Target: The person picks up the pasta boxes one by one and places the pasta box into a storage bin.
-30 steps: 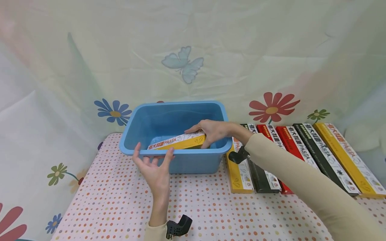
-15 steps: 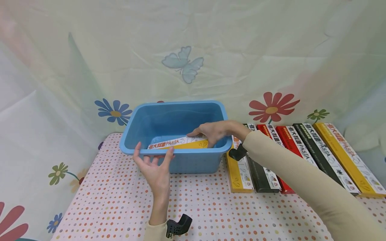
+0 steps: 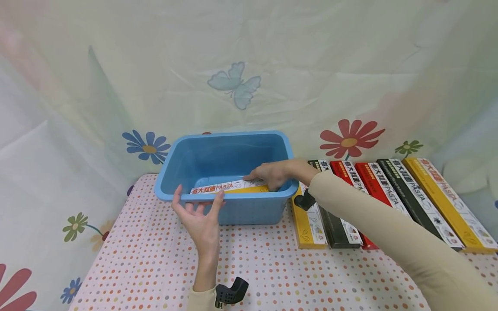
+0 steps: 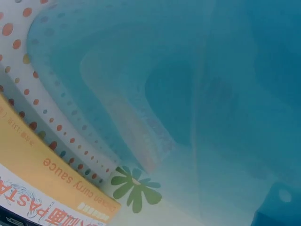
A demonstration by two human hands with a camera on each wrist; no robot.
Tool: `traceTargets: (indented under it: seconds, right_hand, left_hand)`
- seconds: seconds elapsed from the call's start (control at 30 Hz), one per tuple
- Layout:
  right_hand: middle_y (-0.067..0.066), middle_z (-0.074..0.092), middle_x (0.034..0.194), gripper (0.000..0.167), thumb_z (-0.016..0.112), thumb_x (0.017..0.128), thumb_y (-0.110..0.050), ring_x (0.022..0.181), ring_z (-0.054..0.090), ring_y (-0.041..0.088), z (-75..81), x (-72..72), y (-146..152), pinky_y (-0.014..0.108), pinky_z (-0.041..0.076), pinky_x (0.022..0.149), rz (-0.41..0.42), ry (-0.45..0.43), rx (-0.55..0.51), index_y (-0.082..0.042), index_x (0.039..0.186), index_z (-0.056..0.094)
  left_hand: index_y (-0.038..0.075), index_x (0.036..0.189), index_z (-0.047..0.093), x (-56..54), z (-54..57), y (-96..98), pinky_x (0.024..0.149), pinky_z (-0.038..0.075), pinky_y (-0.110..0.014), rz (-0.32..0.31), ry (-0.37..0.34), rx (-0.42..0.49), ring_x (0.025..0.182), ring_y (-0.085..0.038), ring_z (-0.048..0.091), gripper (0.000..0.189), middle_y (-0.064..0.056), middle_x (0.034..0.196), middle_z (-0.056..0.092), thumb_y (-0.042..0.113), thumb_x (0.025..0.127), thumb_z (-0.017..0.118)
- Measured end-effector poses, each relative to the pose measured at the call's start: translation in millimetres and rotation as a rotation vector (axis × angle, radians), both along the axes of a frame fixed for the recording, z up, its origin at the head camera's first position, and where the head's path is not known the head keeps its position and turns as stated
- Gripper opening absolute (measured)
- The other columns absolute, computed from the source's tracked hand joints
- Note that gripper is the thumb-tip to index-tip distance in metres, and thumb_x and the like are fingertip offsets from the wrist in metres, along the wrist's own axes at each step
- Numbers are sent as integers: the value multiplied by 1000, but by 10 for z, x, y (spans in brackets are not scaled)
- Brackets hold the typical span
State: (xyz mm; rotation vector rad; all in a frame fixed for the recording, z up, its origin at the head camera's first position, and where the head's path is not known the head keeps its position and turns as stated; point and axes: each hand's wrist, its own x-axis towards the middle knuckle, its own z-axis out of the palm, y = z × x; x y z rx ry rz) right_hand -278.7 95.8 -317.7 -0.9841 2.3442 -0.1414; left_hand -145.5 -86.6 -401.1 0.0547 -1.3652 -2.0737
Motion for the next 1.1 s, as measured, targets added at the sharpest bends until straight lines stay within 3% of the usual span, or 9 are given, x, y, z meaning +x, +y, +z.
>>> traceTargets:
  seconds: [0.1, 0.37, 0.47, 0.53, 0.63, 0.77, 0.87, 1.0, 1.1]
  right_hand:
    - [13, 39, 165, 82, 62, 92, 17, 129, 48, 28, -9, 12, -8, 38, 49, 109, 2, 9, 17, -11, 164, 32]
    - [13, 39, 165, 77, 61, 96, 15, 132, 47, 27, -32, 24, -21, 46, 41, 124, -11, 16, 36, -10, 164, 32]
    - [14, 42, 163, 76, 59, 96, 16, 127, 49, 27, -42, 25, -31, 40, 46, 117, -16, 32, 54, -9, 164, 33]
    - [15, 44, 162, 75, 59, 96, 17, 121, 52, 27, -47, 29, -38, 35, 51, 106, -18, 41, 63, -7, 163, 34]
    - [16, 45, 160, 71, 59, 99, 14, 119, 53, 28, -50, 44, -42, 34, 51, 96, -38, 40, 73, -7, 162, 36]
    - [18, 48, 158, 64, 57, 103, 9, 132, 55, 29, -57, 61, -36, 39, 52, 111, -59, 29, 63, -6, 162, 37]
    - [20, 49, 156, 68, 53, 100, 16, 139, 53, 35, -70, 65, -34, 38, 56, 106, -66, 8, 43, -5, 162, 34]
    - [23, 53, 152, 73, 55, 92, 23, 132, 59, 39, -63, 77, -23, 33, 61, 94, -57, 46, -61, 0, 160, 38]
    - [24, 57, 148, 63, 65, 93, 15, 128, 62, 38, 22, 138, 15, 39, 61, 101, -55, 145, -248, 5, 152, 48]
  left_hand:
    - [15, 159, 24, 1, -3, 3, 79, 69, -39, 1, 0, 1, 106, -33, 68, 94, -25, 132, 49, -5, 87, 81]
    - [14, 159, 23, 14, 0, 2, 80, 68, -39, 1, 1, -5, 107, -33, 68, 94, -24, 134, 49, -4, 87, 81]
    - [14, 158, 24, 9, -1, 3, 80, 68, -39, 5, 1, -7, 106, -34, 68, 94, -23, 133, 49, -4, 87, 82]
    - [14, 158, 24, 3, -2, 5, 80, 68, -40, 6, 2, -6, 106, -37, 68, 94, -24, 132, 49, -4, 87, 82]
    - [15, 158, 24, -1, -1, 11, 79, 68, -40, 8, 1, -1, 107, -42, 66, 94, -25, 132, 49, -4, 86, 82]
    - [15, 159, 25, 6, 1, 18, 79, 69, -41, 7, 1, 3, 105, -43, 65, 94, -27, 133, 46, -4, 86, 82]
    - [15, 159, 25, 14, 1, 17, 78, 69, -42, 6, 3, 4, 101, -38, 66, 94, -26, 134, 45, -4, 87, 82]
    - [16, 159, 25, 16, 0, 13, 78, 69, -42, 3, 9, 5, 98, -35, 67, 93, -26, 134, 45, -4, 87, 82]
    - [16, 159, 25, 14, -1, 11, 79, 69, -42, 2, 13, 5, 100, -36, 67, 93, -26, 133, 46, -4, 87, 82]
